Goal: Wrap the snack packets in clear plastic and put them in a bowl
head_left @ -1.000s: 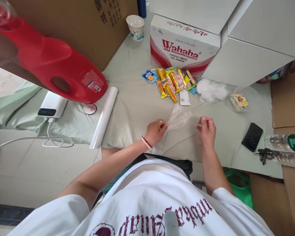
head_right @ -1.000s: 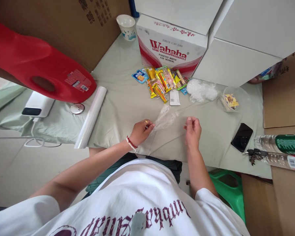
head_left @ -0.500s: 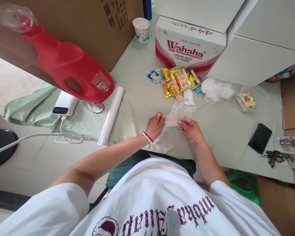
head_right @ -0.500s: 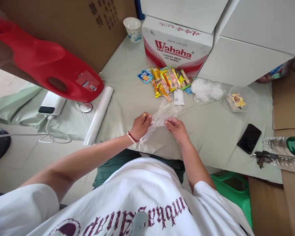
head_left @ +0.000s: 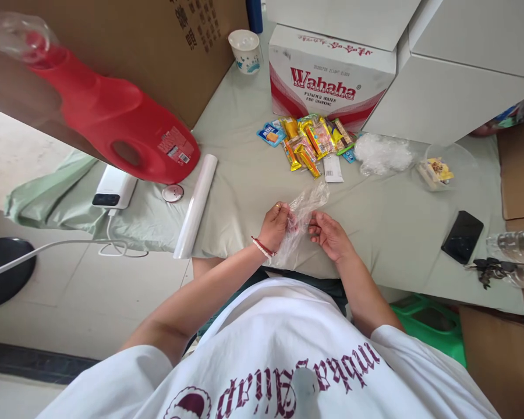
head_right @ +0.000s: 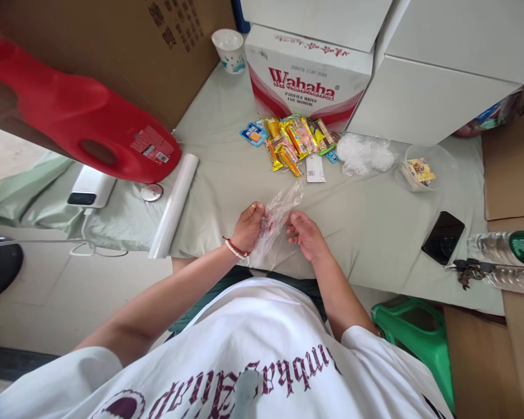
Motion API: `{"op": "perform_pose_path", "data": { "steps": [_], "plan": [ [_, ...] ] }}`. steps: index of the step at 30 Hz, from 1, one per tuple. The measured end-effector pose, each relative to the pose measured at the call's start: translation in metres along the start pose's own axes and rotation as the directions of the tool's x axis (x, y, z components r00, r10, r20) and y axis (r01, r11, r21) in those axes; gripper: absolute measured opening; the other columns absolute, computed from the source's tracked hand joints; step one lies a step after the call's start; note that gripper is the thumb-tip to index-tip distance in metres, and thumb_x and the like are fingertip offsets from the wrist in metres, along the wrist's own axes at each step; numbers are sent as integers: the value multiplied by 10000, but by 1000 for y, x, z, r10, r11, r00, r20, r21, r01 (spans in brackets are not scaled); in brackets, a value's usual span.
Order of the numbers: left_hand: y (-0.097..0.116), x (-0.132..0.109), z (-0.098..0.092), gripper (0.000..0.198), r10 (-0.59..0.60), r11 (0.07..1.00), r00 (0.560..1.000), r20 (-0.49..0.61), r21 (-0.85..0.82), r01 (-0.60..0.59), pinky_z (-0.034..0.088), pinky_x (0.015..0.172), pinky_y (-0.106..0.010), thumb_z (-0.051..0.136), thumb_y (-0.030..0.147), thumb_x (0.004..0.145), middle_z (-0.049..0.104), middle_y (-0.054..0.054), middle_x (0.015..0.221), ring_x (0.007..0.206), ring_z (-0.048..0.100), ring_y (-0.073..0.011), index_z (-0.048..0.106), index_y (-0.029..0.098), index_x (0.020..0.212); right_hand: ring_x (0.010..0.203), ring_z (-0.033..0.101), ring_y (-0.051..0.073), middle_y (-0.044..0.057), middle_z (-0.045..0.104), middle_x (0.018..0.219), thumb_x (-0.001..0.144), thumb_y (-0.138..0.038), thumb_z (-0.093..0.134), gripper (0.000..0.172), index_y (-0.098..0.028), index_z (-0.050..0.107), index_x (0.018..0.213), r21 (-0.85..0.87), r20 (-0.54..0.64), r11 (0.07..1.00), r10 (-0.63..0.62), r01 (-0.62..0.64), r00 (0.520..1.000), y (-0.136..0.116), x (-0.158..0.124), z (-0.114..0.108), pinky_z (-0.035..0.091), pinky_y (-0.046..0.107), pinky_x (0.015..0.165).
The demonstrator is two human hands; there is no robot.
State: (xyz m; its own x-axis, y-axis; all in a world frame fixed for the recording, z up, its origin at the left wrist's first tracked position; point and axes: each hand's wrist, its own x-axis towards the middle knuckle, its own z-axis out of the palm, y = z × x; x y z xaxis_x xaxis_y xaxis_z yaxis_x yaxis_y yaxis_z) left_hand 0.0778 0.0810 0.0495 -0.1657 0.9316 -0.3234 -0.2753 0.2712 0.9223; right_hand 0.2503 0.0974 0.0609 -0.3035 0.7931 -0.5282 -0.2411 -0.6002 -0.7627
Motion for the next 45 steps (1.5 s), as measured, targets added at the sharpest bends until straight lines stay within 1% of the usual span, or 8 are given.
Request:
{"op": "perform_pose_path", "data": {
  "steps": [8,13,18,23,31,37,40,45],
  "plan": [
    [-21,-16,-7,408,162,974,971,-174,186,-129,540,673,-291,597,613,940,653,-60,1083,911,655,-179,542,238,1091,546,397,66,-36,609,720,586,-511,901,473,-217,642,851,-92,-83,988,-132,124,988,6,4,4,289,194,433],
    [-24,-22,-14,243,250,860,968,-35,467,-205,523,756,-306,750,441,839,678,-59,1014,872,643,-182,711,212,912,575,429,91,-23,605,782,672,-532,817,440,-221,640,928,-251,-81,954,-188,162,979,12,6,-3,333,223,464],
    [-23,-19,-11,263,198,890,976,-85,432,-143,506,756,-322,629,443,925,738,-39,857,765,640,-181,759,216,907,707,533,133,9,635,901,824,-515,733,378,-233,625,1052,-585,-225,736,-552,342,803,12,-2,-2,460,273,647],
    [-27,-20,-4,400,113,975,994,-12,195,-108,559,861,-352,668,585,884,797,-77,1007,956,717,-230,774,211,980,717,544,144,-8,636,815,713,-517,832,425,-233,662,981,-580,-23,767,-352,274,936,14,3,6,466,282,668],
    [-17,-23,-28,557,-72,989,997,40,-130,77,597,810,-325,778,694,767,755,-110,1192,964,759,-215,725,190,997,548,388,101,-41,540,685,768,-602,760,402,-234,617,842,-390,-113,900,-257,195,960,12,6,-10,326,241,483],
    [-21,-28,-22,558,-56,994,991,121,-86,67,595,889,-380,733,708,812,776,-90,1073,966,753,-235,737,199,1040,648,512,132,-7,622,744,846,-533,721,312,-227,660,848,-645,-34,708,-402,287,915,15,11,4,423,266,610],
    [-22,-28,-28,565,-20,998,997,75,-56,24,599,877,-381,707,699,837,732,-108,1214,1075,720,-251,703,210,1120,632,481,126,-12,596,732,862,-499,693,283,-226,650,801,-594,2,741,-386,312,922,14,17,6,411,265,595],
    [-7,-41,-42,439,386,848,897,-216,464,-254,557,784,-329,727,565,873,644,-113,1194,1052,639,-216,645,206,1112,588,440,108,-37,548,710,815,-539,746,322,-236,637,822,-404,17,876,-283,265,959,14,18,0,396,252,542]
  ]
}}
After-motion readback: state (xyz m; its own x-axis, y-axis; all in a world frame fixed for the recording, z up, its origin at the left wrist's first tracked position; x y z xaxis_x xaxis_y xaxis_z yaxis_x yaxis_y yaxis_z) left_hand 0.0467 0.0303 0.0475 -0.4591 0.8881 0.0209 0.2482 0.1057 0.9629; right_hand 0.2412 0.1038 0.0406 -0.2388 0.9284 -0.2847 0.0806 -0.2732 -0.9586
